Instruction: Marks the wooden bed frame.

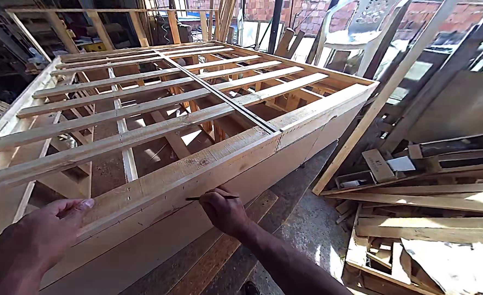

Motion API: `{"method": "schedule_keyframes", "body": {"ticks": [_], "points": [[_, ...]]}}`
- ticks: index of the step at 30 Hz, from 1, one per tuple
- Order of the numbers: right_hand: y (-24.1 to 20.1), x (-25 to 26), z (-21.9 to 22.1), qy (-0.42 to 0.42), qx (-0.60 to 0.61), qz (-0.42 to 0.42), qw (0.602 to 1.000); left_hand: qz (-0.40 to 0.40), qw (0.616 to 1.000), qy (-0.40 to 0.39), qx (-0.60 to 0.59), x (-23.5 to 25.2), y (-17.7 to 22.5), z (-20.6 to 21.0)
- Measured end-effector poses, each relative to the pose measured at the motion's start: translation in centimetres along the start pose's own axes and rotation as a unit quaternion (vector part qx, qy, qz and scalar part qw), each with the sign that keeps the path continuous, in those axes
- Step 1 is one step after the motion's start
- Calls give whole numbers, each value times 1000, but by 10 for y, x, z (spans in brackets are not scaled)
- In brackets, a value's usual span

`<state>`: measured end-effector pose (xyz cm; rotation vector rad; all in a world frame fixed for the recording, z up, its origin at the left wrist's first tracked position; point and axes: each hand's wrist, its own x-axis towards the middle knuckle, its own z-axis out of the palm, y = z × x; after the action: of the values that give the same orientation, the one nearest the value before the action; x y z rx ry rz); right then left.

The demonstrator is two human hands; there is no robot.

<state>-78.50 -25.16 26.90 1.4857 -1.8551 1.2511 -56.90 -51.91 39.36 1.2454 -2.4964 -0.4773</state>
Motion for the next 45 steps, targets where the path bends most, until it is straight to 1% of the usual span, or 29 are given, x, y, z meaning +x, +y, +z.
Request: {"method": "schedule_keyframes", "body": {"ticks": [2,3,6,7,8,10,11,12,13,15,16,18,20,22,23,26,28,33,37,45], "points": [[-1,-4,3,-31,-18,-17,999,-2,1000,-4,-3,-1,4,-4],[-3,-4,2,-12,-13,-14,1000,-2,1000,-9,0,-1,4,-5],[-14,15,-23,129,59,29,990,7,1000,-10,23,4,-7,-4],[-16,26,-33,156,79,39,984,8,999,-6,34,6,-10,-4],[-16,39,-43,166,82,42,982,8,999,-2,42,6,-10,-3],[-2,66,-55,157,31,44,986,7,998,3,57,7,-8,-3],[10,81,-59,126,-6,56,990,6,998,-1,64,7,-6,-2],[24,97,-60,70,-47,80,993,4,997,-11,71,7,-5,-3],[37,112,-61,-11,-82,115,990,-1,997,-26,78,8,-3,-4],[57,139,-61,-186,-127,181,957,-11,994,-60,91,14,-2,-7],[63,147,-59,-251,-143,200,936,-14,993,-74,95,17,-1,-8],[67,155,-55,-334,-167,212,903,-19,990,-95,103,23,3,-10],[65,159,-53,-380,-184,216,880,-27,988,-96,114,23,10,-9],[66,163,-52,-405,-195,215,867,-23,984,-105,139,21,18,-10],[69,166,-51,-411,-199,212,864,-21,981,-122,147,22,20,-12],[84,169,-44,-395,-198,208,873,-10,970,-190,154,32,15,-16],[86,168,-43,-379,-182,224,879,0,967,-212,142,41,3,-13],[91,169,-43,-385,-179,249,870,-7,980,-187,68,42,-8,-8],[94,167,-42,-387,-177,241,872,-15,981,-183,57,38,-6,-11],[92,167,-42,-373,-179,257,874,-15,982,-179,56,38,-8,-9]]}}
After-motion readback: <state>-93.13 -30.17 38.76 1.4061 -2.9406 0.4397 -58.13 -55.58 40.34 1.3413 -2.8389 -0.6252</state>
